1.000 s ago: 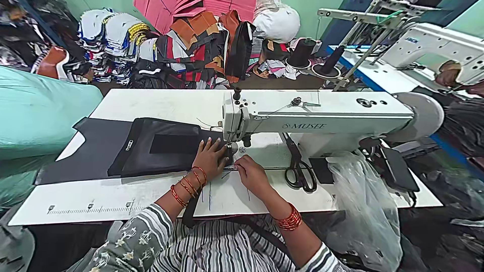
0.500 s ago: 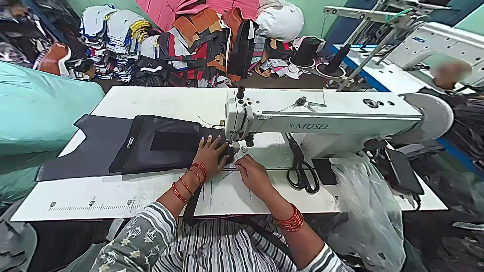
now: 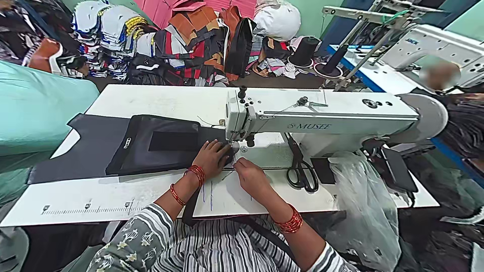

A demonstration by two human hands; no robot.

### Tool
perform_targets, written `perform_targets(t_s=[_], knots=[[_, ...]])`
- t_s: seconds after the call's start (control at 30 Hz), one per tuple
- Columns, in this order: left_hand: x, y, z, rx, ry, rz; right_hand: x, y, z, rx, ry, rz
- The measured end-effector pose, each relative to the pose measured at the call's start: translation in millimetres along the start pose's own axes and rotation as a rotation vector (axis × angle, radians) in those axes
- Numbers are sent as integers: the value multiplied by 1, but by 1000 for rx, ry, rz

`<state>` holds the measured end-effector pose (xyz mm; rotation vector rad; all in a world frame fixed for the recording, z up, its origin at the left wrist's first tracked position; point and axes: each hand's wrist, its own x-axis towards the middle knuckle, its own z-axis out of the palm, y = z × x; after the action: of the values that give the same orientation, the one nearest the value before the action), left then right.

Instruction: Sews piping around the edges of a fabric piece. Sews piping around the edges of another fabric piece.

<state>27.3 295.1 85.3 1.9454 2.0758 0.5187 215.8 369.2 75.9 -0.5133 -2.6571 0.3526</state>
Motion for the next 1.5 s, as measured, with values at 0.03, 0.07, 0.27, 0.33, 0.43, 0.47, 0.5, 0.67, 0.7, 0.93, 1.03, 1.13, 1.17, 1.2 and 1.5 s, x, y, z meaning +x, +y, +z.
perform_targets(t_s=[0.03, 0.07, 0.27, 0.33, 0.43, 0.47, 0.5, 0.67, 0.7, 0.93, 1.03, 1.13, 1.17, 1.2, 1.5], knots=[[0, 0, 0, 8, -13, 14, 0, 0, -1, 9, -7, 5], [0, 1, 0, 17, -25, 24, 0, 0, -1, 15, -16, 9], [2, 1, -4, 45, -93, 44, 2, 3, -4, 77, -13, 40], [3, 0, -6, 35, -112, 55, 4, 4, -8, 157, -30, 96], [4, -2, -6, 12, -112, 66, 9, 5, -14, 234, -77, 195], [4, -3, -6, 3, -109, 67, 11, 4, -18, 257, -116, 246], [4, -3, -6, -6, -109, 63, 15, 3, -21, 274, -157, 298], [3, -4, -3, -23, -71, 65, 36, -1, -35, 282, -352, 515], [3, -5, -3, -22, -71, 73, 38, -1, -36, 276, -365, 530], [1, -10, -1, -48, -32, 113, 43, 0, -37, 285, -392, 553], [2, -10, -2, -38, -38, 113, 46, 1, -39, 288, -413, 553], [4, -11, -1, -36, -17, 123, 49, 2, -40, 289, -413, 545], [4, -11, -2, -35, -30, 118, 50, 2, -40, 285, -415, 547], [5, -11, -3, -36, -45, 110, 52, 3, -40, 279, -420, 548], [9, -11, -7, -90, -66, 62, 51, 3, -36, 260, -450, 453]])
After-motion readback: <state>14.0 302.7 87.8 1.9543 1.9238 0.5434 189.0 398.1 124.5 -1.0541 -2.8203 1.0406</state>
